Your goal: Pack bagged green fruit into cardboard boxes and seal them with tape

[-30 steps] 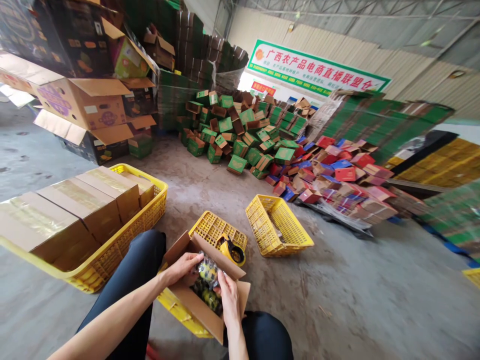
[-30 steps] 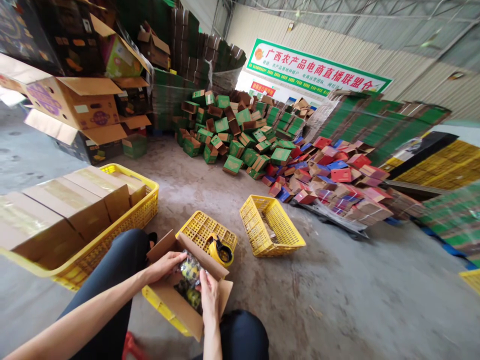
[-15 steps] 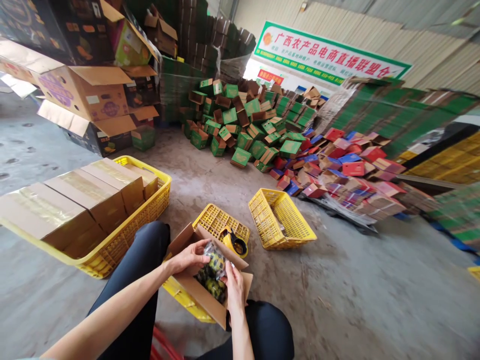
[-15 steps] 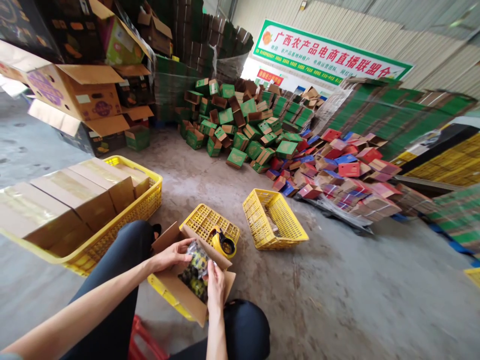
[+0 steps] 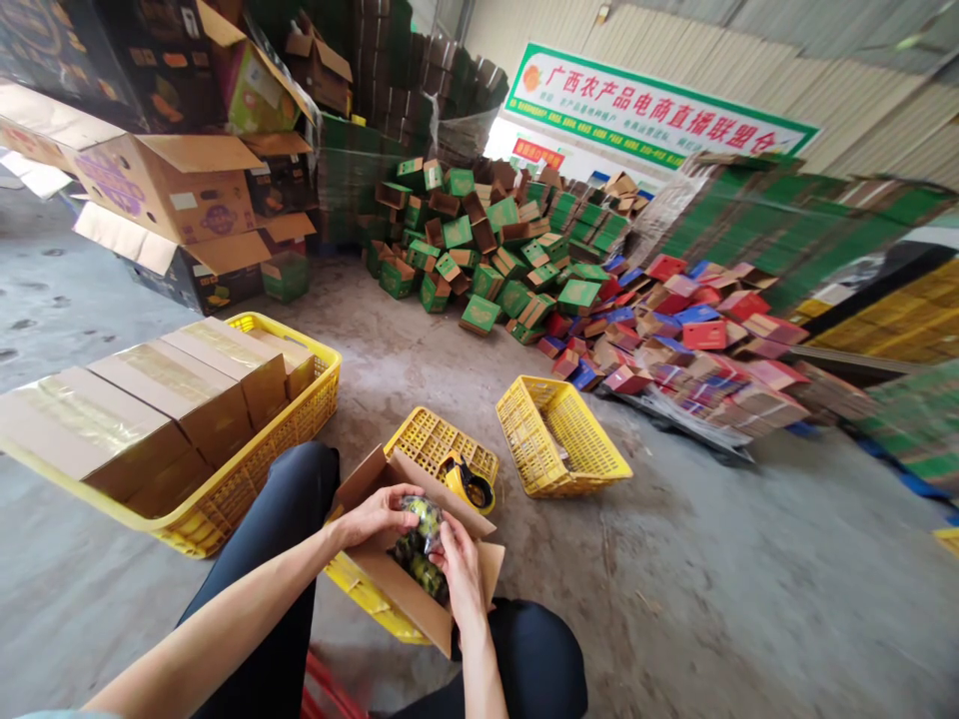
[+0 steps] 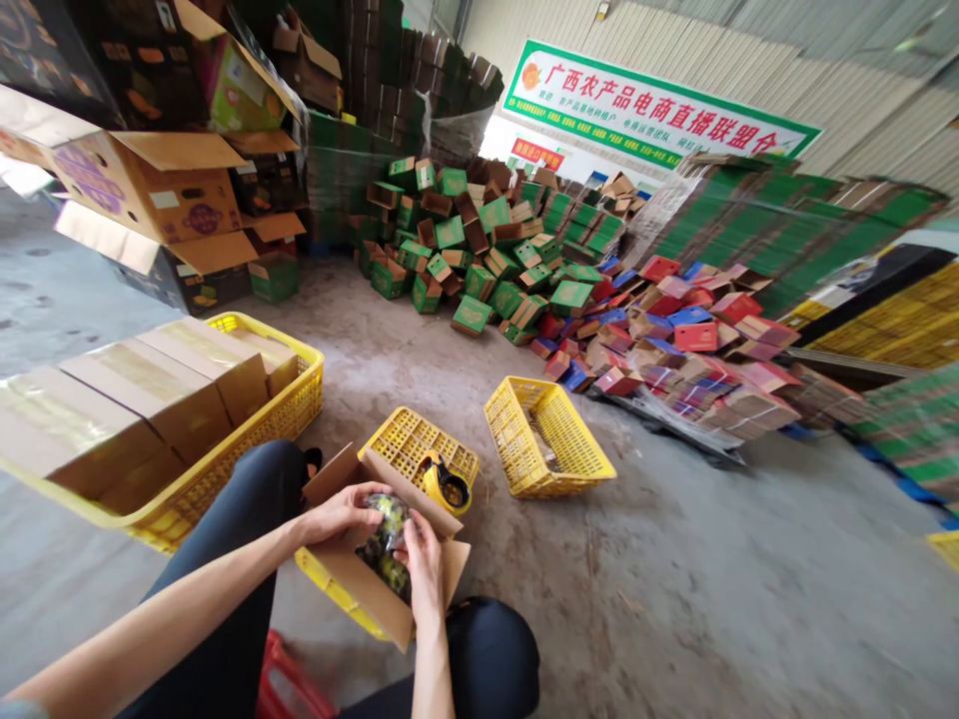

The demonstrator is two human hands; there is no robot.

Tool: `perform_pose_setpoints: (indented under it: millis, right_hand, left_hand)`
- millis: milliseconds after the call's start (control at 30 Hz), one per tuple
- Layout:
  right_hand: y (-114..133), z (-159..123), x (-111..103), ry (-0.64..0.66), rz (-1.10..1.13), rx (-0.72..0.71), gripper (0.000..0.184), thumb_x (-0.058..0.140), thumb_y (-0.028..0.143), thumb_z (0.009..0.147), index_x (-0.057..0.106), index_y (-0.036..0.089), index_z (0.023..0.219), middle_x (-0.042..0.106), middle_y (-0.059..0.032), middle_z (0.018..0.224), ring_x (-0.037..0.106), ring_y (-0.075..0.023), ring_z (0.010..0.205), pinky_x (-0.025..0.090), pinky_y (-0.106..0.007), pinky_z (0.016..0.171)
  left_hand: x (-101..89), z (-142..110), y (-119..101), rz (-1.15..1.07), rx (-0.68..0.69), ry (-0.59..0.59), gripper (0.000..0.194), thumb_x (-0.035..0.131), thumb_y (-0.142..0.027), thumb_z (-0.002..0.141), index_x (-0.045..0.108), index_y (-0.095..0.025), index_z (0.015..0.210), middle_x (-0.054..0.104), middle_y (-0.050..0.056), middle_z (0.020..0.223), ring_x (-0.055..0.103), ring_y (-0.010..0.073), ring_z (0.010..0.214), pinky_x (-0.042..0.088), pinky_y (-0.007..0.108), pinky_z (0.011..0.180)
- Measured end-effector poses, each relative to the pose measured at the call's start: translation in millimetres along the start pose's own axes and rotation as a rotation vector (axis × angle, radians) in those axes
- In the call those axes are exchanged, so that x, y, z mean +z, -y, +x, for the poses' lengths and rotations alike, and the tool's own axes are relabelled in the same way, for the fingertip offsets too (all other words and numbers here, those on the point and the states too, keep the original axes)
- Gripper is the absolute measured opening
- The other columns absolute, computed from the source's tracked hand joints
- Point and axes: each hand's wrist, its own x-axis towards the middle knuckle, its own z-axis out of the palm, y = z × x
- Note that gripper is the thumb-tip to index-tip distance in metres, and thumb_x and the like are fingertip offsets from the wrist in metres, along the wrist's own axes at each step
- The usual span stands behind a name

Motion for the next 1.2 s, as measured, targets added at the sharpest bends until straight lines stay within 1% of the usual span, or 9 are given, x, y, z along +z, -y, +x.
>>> perform_pose_setpoints:
  millis: [67,167,367,533,700,833,967,1067,1200]
  right_hand:
    - [2,-1,0,0.006,-0.022,-0.006,0.077,0.075,0.07,0.081,0.066,0.022,0.14,0.072,-0.0146,0.134,0.074,-0.0312,0.11,0.064,-0.037,0.08]
    - [6,-3,0,0.016,-0.049,-0.076,0.083,0.076,0.072,0.08,0.062,0.023,0.146,0.065,-0.0154,0.147,0.065,-0.0338,0.129,0.062,-0.04,0.093]
    - [10,-4,4,0.08,-0.147,-0.197,0.068,0.081,0.064,0.079,0.073,0.022,0.132,0.073,-0.0139,0.137,0.067,-0.034,0.129,0.053,-0.047,0.112]
    - [9,0,3,-0.04,-0.19,-0.161,0.07,0.074,0.076,0.078,0.081,0.02,0.118,0.079,-0.0143,0.122,0.073,-0.037,0.115,0.061,-0.044,0.096]
    - [13,-1,-2,-0.154,-0.248,-0.063,0.069,0.067,0.082,0.078,0.086,0.02,0.101,0.083,-0.0128,0.102,0.078,-0.0341,0.084,0.062,-0.04,0.076]
    - [12,-1,-5,-0.208,-0.312,-0.099,0.066,0.065,0.082,0.078,0.087,0.022,0.093,0.083,-0.0104,0.089,0.077,-0.0318,0.077,0.061,-0.038,0.072]
    - [11,1,-9,-0.251,-0.352,-0.133,0.07,0.062,0.084,0.079,0.087,0.02,0.091,0.082,-0.0103,0.08,0.077,-0.0312,0.075,0.06,-0.036,0.07]
    - [11,3,-11,-0.251,-0.401,-0.141,0.074,0.057,0.086,0.081,0.087,0.019,0.089,0.082,-0.0108,0.076,0.076,-0.031,0.073,0.058,-0.036,0.069]
    - [6,5,-11,-0.216,-0.424,-0.13,0.072,0.056,0.085,0.082,0.087,0.021,0.092,0.082,-0.0108,0.081,0.076,-0.0304,0.072,0.057,-0.036,0.067]
  left_hand:
    - [0.0,0,-1,0.049,-0.005,-0.042,0.062,0.096,-0.046,0.071,0.072,-0.014,0.119,0.076,0.011,0.105,0.072,0.0214,0.088,0.052,0.031,0.08]
    - [0.4,0,-2,0.091,-0.031,-0.095,0.059,0.092,-0.055,0.073,0.073,-0.012,0.109,0.077,0.012,0.101,0.074,0.0222,0.084,0.052,0.029,0.075]
    - [-0.3,1,-3,0.124,-0.102,-0.107,0.061,0.089,-0.063,0.072,0.072,-0.013,0.101,0.079,0.012,0.096,0.077,0.0244,0.086,0.055,0.03,0.075]
    - [0.6,-2,-6,0.143,-0.16,-0.048,0.065,0.08,-0.07,0.079,0.074,-0.012,0.108,0.08,0.016,0.1,0.078,0.0273,0.094,0.056,0.031,0.078]
    - [0.0,-4,-5,0.138,-0.17,0.046,0.067,0.09,-0.059,0.074,0.072,-0.015,0.121,0.079,0.016,0.111,0.078,0.0275,0.098,0.056,0.031,0.081]
    - [-2.2,-3,-2,0.202,-0.272,0.024,0.072,0.088,-0.066,0.071,0.071,-0.015,0.119,0.08,0.015,0.099,0.078,0.0263,0.085,0.054,0.028,0.069]
    - [-1.6,-4,-2,0.246,-0.336,0.003,0.079,0.085,-0.073,0.07,0.071,-0.013,0.119,0.08,0.015,0.097,0.078,0.0269,0.085,0.054,0.028,0.068]
    - [0.6,-5,-4,0.229,-0.294,-0.002,0.079,0.085,-0.072,0.071,0.071,-0.014,0.123,0.078,0.014,0.108,0.075,0.0247,0.088,0.054,0.027,0.071]
    - [1.4,-4,-6,0.144,-0.128,0.057,0.071,0.085,-0.063,0.079,0.071,-0.015,0.13,0.075,0.012,0.116,0.07,0.0194,0.091,0.05,0.024,0.074]
